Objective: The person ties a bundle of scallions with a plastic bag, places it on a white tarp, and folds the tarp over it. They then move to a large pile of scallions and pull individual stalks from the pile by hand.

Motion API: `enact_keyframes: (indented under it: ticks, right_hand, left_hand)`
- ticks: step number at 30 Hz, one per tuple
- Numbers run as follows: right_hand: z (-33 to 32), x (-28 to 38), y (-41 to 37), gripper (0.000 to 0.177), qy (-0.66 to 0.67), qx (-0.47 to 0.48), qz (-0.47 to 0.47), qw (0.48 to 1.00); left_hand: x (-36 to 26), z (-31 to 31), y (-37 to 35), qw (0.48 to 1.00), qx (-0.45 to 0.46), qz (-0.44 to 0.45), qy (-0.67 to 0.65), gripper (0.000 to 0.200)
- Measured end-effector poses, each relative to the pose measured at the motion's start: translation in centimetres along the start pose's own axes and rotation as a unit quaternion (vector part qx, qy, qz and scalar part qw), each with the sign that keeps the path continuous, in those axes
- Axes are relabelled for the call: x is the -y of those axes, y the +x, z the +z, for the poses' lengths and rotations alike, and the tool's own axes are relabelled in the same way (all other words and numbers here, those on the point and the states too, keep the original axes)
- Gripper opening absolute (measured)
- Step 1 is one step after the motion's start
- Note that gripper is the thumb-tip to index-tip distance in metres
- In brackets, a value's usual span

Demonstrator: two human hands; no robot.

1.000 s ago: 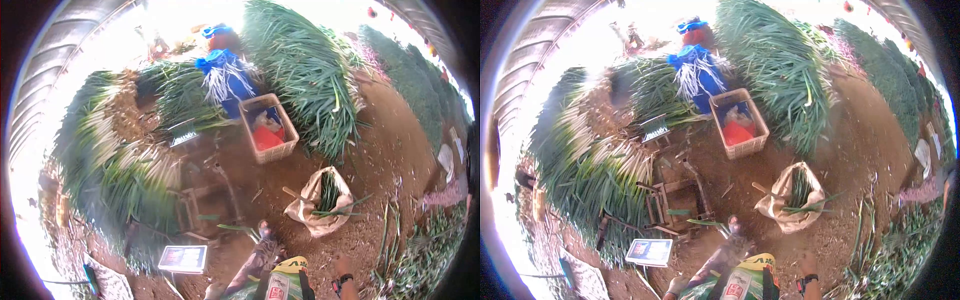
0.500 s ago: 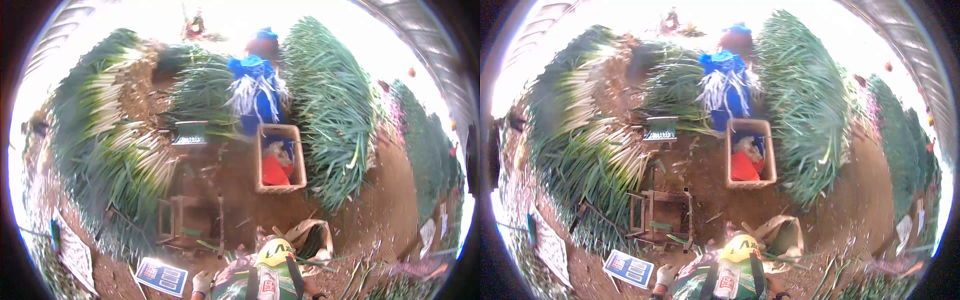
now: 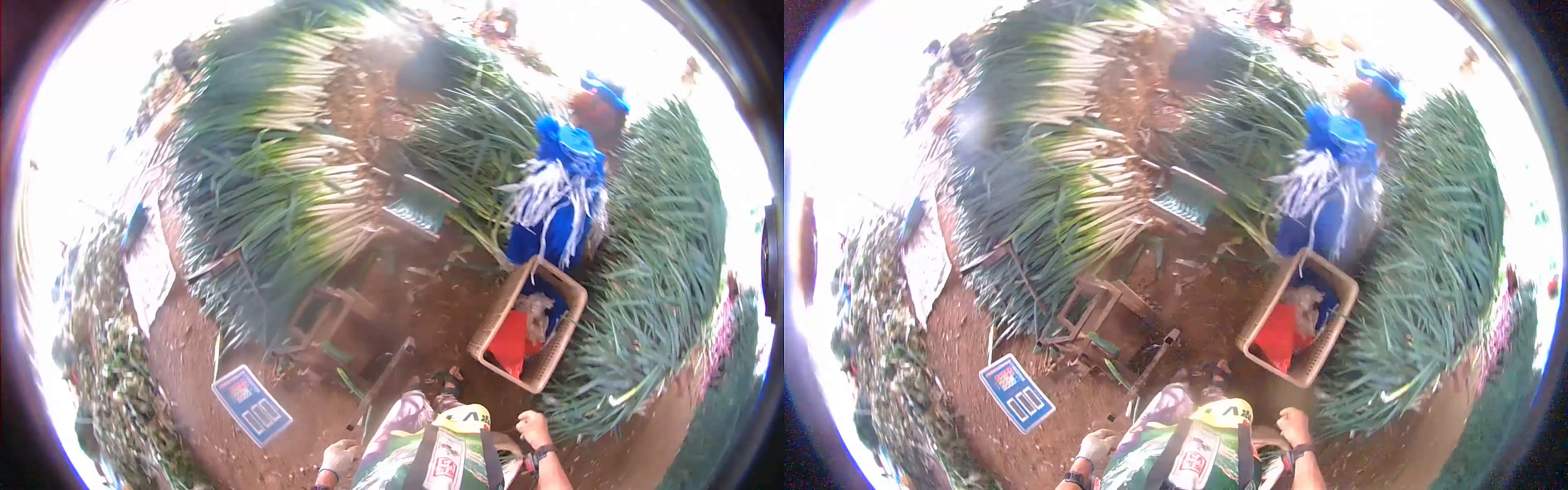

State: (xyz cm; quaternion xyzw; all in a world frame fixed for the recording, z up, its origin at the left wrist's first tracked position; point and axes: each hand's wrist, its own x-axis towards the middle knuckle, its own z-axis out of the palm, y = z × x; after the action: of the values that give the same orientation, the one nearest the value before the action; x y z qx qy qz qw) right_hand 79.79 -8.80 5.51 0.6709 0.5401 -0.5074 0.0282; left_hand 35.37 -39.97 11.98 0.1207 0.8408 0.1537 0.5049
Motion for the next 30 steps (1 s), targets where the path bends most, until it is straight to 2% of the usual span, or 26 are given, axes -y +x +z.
enact_keyframes:
  ticks: [1, 3, 4, 6, 7, 8, 9, 10, 12, 14, 15, 17, 18, 20, 21, 23, 25, 26, 27, 28, 30]
  right_hand:
    - [-1.0, 2.5, 2.0, 0.025, 0.035, -0.002, 0.011, 0.999]
    - [-2.0, 7.5, 5.0, 0.019, 0.074, -0.023, 0.013, 0.997]
    - [-2.3, 9.9, 5.7, 0.017, 0.078, 0.013, 0.011, 0.997]
    - [-2.7, 14.9, 7.2, 0.014, 0.085, 0.084, 0.003, 0.993]
    - [-2.1, 16.2, 8.5, 0.017, 0.035, 0.103, 0.003, 0.994]
    - [-1.5, 17.1, 9.7, 0.017, -0.070, 0.107, -0.025, 0.992]
    - [-0.6, 15.7, 12.3, 0.017, -0.218, 0.098, -0.117, 0.964]
    - [0.2, 16.8, 12.7, 0.021, -0.317, 0.075, -0.222, 0.919]
    - [0.3, 23.0, 10.6, 0.028, -0.456, 0.101, -0.364, 0.806]
    - [1.3, 21.1, 16.2, 0.032, -0.353, 0.108, -0.341, 0.865]
    - [1.1, 22.8, 17.1, 0.035, -0.358, 0.133, -0.356, 0.853]
    - [1.2, 25.2, 20.3, 0.029, -0.395, 0.159, -0.342, 0.838]
    - [1.4, 26.1, 22.1, 0.027, -0.415, 0.179, -0.337, 0.826]
    - [1.7, 28.8, 24.9, 0.025, -0.407, 0.256, -0.338, 0.809]
    - [1.9, 31.6, 25.8, 0.027, -0.477, 0.263, -0.280, 0.791]
    - [2.0, 35.8, 29.2, 0.028, -0.461, 0.307, -0.366, 0.748]
    - [2.3, 39.8, 32.6, 0.027, -0.475, 0.352, -0.398, 0.702]
    - [2.7, 42.8, 34.0, 0.027, -0.496, 0.389, -0.308, 0.712]
    - [3.2, 45.5, 35.2, 0.027, -0.498, 0.387, -0.323, 0.706]
    - [3.2, 47.8, 36.2, 0.027, -0.503, 0.381, -0.336, 0.699]
    - [3.7, 51.2, 40.1, 0.026, -0.471, 0.436, -0.422, 0.640]
  left_hand:
    - [-1.6, 0.0, -0.7, 1.000, -0.002, -0.001, 0.009, 0.044]
    - [1.7, 1.8, 1.3, 0.999, -0.007, 0.052, -0.001, 0.045]
    - [2.9, 2.7, 2.2, 0.997, -0.011, 0.080, -0.007, 0.045]
    - [-0.8, 1.7, 1.8, 0.994, -0.014, -0.032, -0.099, 0.044]
    - [-2.8, 1.2, 1.6, 0.985, -0.014, -0.085, -0.150, 0.044]
    - [-3.4, 1.0, 2.1, 0.985, -0.038, -0.065, -0.152, 0.043]
    - [-3.7, 0.5, 2.7, 0.985, -0.063, -0.045, -0.151, 0.042]
    - [-3.4, 0.5, 3.1, 0.984, -0.086, -0.030, -0.150, 0.041]
    - [-3.2, 1.3, 4.8, 0.963, -0.117, -0.093, -0.226, 0.038]
    - [-4.3, 1.4, 5.6, 0.939, -0.148, -0.123, -0.286, 0.038]
    - [-4.0, 2.1, 6.8, 0.936, -0.161, -0.113, -0.292, 0.038]
    - [-2.8, 4.4, 8.7, 0.926, -0.195, -0.113, -0.303, 0.039]
    - [-6.3, 2.1, 6.8, 0.925, -0.184, -0.149, -0.297, 0.041]
    - [-6.1, 4.8, 7.6, 0.946, -0.227, -0.093, -0.213, 0.032]
    - [-6.6, 5.9, 7.5, 0.960, -0.229, -0.076, -0.141, 0.030]
    - [-9.0, 7.4, 7.4, 0.976, -0.213, -0.038, 0.005, 0.026]
    - [-14.0, 7.7, 7.0, 0.972, -0.188, -0.138, -0.035, 0.024]
    - [-16.1, 7.7, 6.8, 0.966, -0.174, -0.183, -0.052, 0.023]
    - [-18.0, 8.2, 5.9, 0.975, -0.171, -0.138, -0.016, 0.025]
    - [-20.4, 7.4, 5.1, 0.976, -0.154, -0.144, -0.050, 0.024]
    - [-24.1, 7.7, 4.4, 0.974, -0.152, -0.149, -0.072, 0.027]
